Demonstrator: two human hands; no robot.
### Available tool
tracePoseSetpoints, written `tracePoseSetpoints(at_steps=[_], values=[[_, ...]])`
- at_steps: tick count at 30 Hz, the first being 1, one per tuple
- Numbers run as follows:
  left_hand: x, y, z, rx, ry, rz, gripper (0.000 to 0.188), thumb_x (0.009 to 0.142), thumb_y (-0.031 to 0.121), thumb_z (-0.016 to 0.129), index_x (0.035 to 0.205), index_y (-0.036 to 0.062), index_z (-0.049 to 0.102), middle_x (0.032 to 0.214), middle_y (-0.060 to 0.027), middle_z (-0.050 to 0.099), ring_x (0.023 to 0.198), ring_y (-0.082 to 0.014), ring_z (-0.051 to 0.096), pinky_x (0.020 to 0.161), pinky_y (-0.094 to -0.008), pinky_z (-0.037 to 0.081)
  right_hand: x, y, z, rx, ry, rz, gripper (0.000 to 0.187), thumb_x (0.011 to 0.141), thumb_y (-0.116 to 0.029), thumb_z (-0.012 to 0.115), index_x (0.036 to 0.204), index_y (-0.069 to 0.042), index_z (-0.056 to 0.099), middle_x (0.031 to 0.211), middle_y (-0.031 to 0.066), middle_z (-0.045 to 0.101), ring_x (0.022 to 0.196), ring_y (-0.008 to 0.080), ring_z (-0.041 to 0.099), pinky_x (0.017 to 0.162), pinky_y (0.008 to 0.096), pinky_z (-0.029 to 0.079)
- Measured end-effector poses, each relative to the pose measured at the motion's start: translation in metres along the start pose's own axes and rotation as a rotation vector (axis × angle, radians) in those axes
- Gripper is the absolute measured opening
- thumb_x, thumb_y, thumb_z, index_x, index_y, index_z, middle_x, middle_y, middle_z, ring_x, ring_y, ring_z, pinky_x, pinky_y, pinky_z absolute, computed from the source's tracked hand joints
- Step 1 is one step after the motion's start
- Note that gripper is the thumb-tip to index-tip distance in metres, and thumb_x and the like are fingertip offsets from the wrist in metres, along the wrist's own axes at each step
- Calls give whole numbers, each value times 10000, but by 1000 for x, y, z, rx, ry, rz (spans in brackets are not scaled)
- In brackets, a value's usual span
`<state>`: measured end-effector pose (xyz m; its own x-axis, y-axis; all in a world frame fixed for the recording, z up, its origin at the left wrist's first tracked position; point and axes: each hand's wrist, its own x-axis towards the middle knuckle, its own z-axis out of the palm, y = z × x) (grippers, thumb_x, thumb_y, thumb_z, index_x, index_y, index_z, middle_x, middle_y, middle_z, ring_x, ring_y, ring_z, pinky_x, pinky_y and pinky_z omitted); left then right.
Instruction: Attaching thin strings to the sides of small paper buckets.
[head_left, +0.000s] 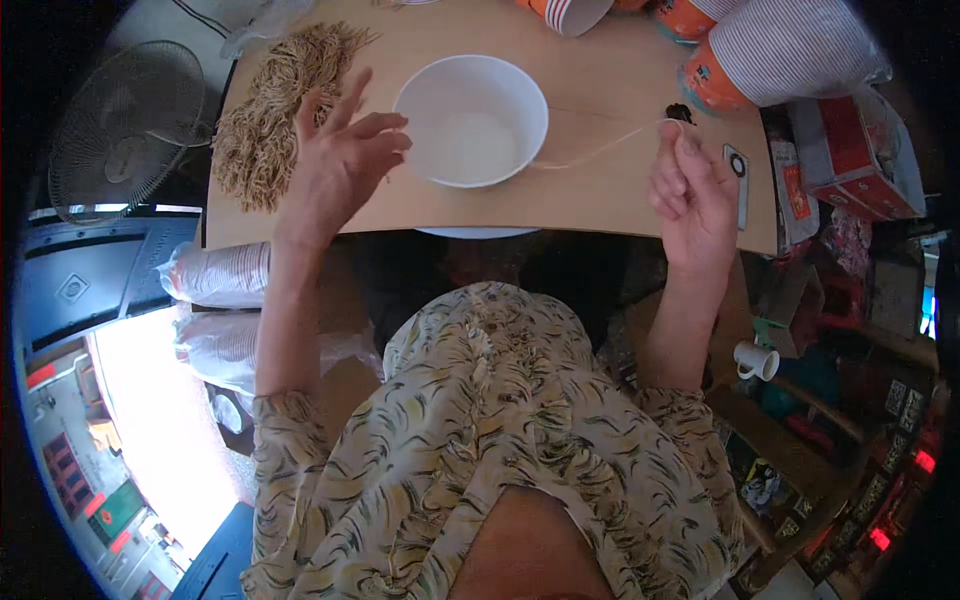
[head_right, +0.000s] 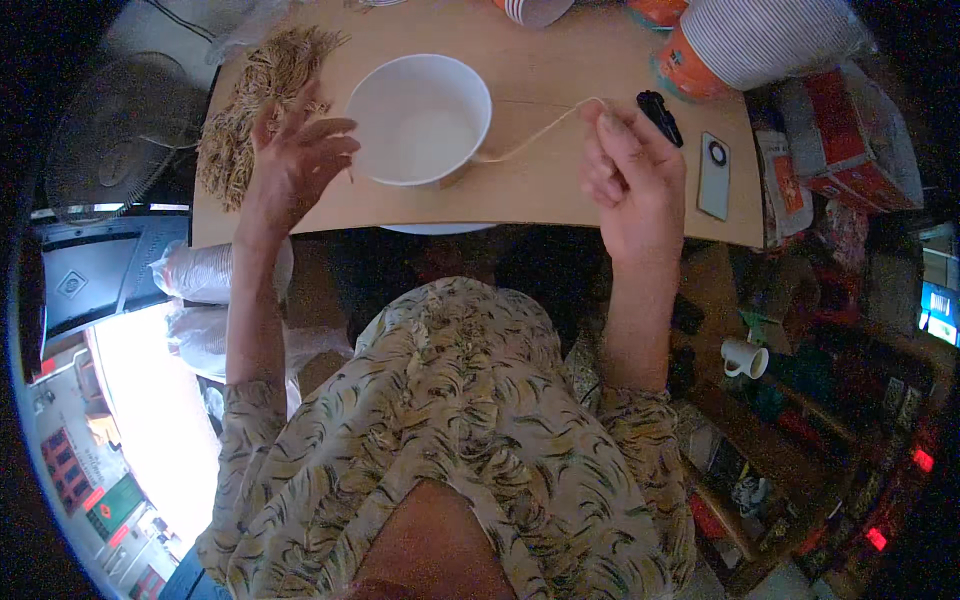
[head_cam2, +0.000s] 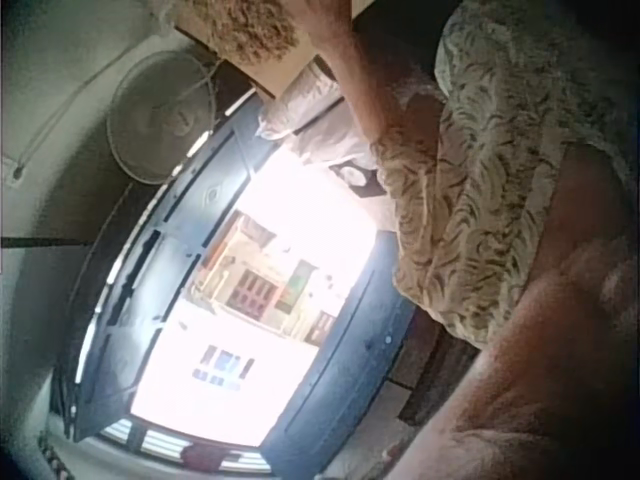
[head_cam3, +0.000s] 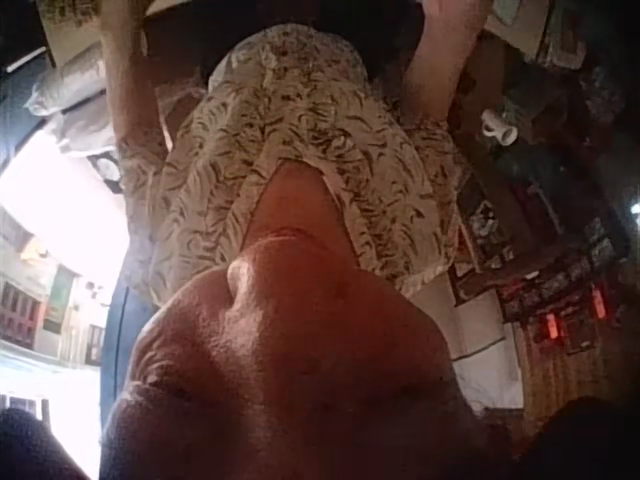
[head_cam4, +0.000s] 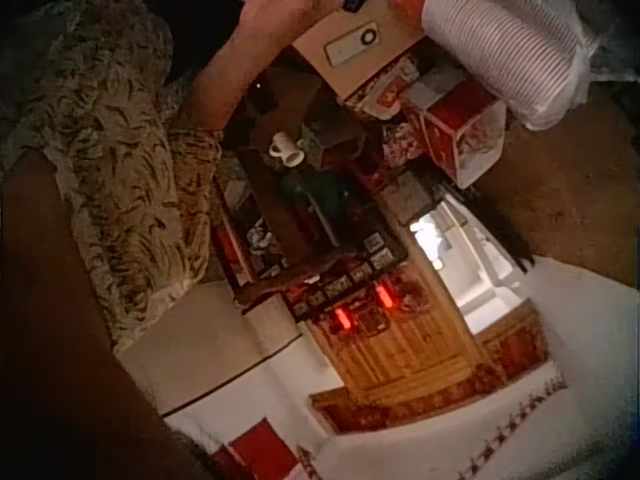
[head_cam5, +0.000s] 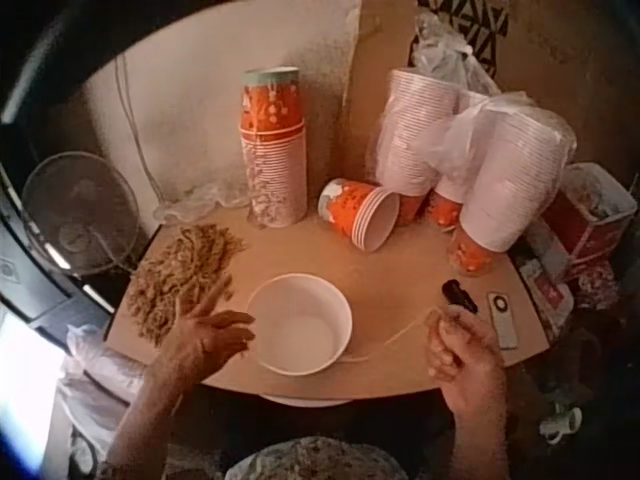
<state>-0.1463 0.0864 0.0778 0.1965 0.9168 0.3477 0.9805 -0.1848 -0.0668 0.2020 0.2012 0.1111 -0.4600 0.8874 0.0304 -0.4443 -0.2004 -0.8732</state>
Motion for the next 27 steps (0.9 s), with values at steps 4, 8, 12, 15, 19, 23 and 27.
tracePoseSetpoints(at_steps=[4,8,12,15,19,23,27], values=[[17,37,5,-125,46,39,103,827,295,744,874,204,737,929,59,693,1221,-179,553,1100,-524,303,-4,10,27,-80,19,90,248,1007,-211,596,1074,22,649,717,-32,483,554,24,356,487,193,273],[43,73,37,-180,178,-30,130,834,258,743,877,137,720,778,-35,665,818,-242,664,879,-412,474,-1,29,45,-23,-83,211,258,1025,-236,563,1059,7,644,704,-33,478,545,30,342,484,193,278],[69,76,62,-491,289,-170,219,883,266,708,918,50,693,818,-93,704,784,-329,682,789,-440,515,7,48,51,135,-84,246,247,1025,-242,564,1078,-13,639,687,-52,443,536,32,324,485,204,269],[67,83,49,-851,341,-293,306,947,278,673,1104,18,706,922,-133,738,840,-254,717,778,-387,554,20,53,48,294,-98,233,249,1024,-257,566,1086,-28,640,685,-69,403,538,37,310,484,212,258],[42,99,20,-1749,-101,-583,342,1028,249,594,1250,-3,658,1053,-86,735,922,-179,701,784,-310,587,31,68,46,430,-151,187,244,1027,-259,556,1084,-36,634,693,-74,372,542,45,293,489,217,252],[19,112,28,-1790,-388,-493,286,1014,220,617,1192,6,684,984,-53,734,867,-102,684,702,-222,557,33,75,47,458,-166,192,236,1030,-245,548,1084,-31,630,688,-67,371,542,48,290,499,218,263],[-7,103,22,-1694,-395,-628,255,1009,238,626,1107,22,721,830,-5,715,734,-51,643,619,-191,494,34,88,32,453,-91,139,236,1034,-231,542,1107,-27,634,692,-58,400,554,54,322,513,218,293]])
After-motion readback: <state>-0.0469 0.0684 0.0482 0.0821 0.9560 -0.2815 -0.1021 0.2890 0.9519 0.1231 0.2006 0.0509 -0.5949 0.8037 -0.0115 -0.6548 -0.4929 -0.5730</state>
